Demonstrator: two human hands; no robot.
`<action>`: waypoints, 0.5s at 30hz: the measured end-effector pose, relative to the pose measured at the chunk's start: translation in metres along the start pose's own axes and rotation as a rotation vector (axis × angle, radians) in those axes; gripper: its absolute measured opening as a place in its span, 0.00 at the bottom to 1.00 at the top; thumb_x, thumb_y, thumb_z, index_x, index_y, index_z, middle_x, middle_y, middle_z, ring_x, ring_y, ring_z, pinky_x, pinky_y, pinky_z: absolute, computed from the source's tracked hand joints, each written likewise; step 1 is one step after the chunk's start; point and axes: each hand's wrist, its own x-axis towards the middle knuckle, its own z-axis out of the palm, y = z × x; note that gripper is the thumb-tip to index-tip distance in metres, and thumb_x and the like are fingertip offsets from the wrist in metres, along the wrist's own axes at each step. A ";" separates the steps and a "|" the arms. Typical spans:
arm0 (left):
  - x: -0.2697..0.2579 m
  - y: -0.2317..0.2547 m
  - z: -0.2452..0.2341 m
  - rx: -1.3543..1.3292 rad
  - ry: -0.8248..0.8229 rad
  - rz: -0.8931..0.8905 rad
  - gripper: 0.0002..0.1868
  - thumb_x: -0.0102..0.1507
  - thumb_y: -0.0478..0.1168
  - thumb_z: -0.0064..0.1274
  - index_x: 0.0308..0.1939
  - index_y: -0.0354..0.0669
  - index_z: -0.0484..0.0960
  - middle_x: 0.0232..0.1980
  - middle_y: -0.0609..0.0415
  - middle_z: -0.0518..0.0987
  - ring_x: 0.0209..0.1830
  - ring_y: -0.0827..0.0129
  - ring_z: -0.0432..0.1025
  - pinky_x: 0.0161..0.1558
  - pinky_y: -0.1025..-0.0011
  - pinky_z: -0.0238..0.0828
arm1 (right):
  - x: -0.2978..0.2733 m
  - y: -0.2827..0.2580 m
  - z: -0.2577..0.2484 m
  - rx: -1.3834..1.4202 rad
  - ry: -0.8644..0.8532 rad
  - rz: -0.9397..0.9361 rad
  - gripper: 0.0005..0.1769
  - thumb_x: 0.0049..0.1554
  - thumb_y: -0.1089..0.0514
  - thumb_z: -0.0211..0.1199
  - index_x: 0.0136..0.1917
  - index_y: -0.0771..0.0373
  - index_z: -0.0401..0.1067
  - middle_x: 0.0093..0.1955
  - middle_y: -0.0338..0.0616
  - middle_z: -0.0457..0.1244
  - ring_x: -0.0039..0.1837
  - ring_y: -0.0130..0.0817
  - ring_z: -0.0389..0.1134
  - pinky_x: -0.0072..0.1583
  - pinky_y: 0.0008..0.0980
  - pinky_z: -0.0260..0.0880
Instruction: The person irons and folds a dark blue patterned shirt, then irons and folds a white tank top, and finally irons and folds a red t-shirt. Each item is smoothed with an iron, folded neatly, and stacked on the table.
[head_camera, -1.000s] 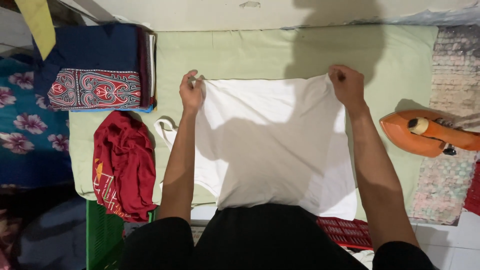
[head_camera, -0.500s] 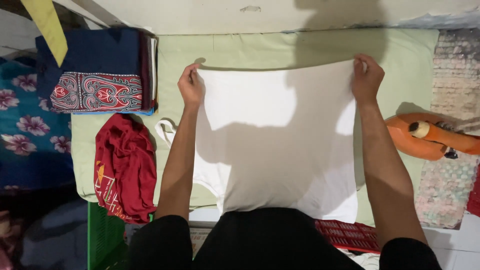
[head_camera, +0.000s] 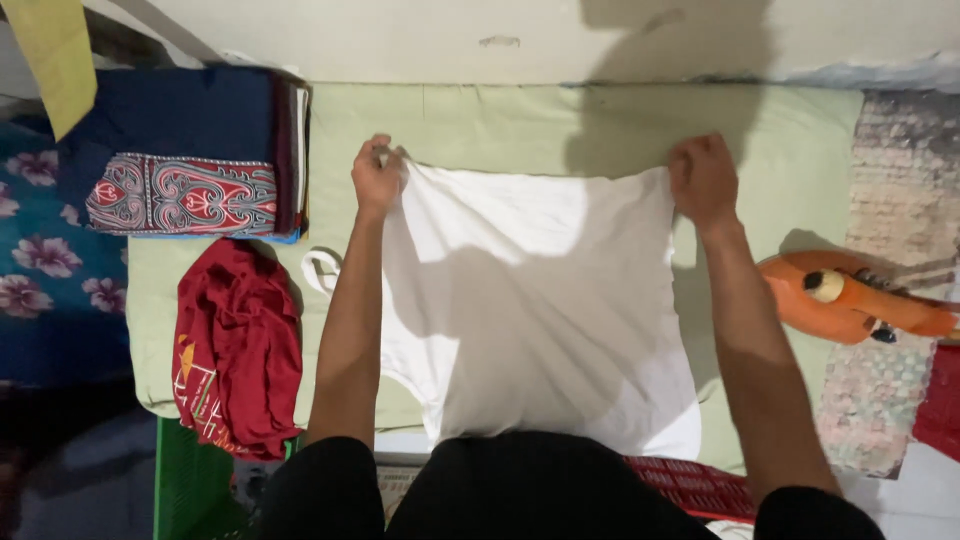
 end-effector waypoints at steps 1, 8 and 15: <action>-0.003 0.009 0.000 -0.004 0.005 0.005 0.11 0.67 0.42 0.59 0.53 0.54 0.81 0.54 0.46 0.83 0.56 0.54 0.79 0.59 0.56 0.75 | 0.000 0.001 -0.003 -0.001 0.006 -0.005 0.09 0.67 0.57 0.57 0.56 0.62 0.74 0.56 0.46 0.59 0.57 0.52 0.68 0.58 0.44 0.69; -0.001 0.007 0.000 0.112 -0.004 -0.101 0.08 0.63 0.43 0.62 0.46 0.58 0.86 0.46 0.49 0.85 0.50 0.54 0.80 0.50 0.58 0.78 | -0.001 0.041 -0.001 0.479 -0.152 0.207 0.13 0.62 0.56 0.71 0.55 0.64 0.74 0.47 0.49 0.62 0.50 0.51 0.67 0.52 0.45 0.67; -0.012 0.032 -0.005 0.003 0.032 -0.044 0.11 0.57 0.38 0.66 0.42 0.58 0.90 0.31 0.57 0.84 0.30 0.74 0.76 0.36 0.72 0.76 | -0.003 0.045 -0.002 0.781 0.228 0.488 0.07 0.67 0.62 0.63 0.58 0.58 0.70 0.43 0.35 0.57 0.46 0.28 0.60 0.48 0.33 0.60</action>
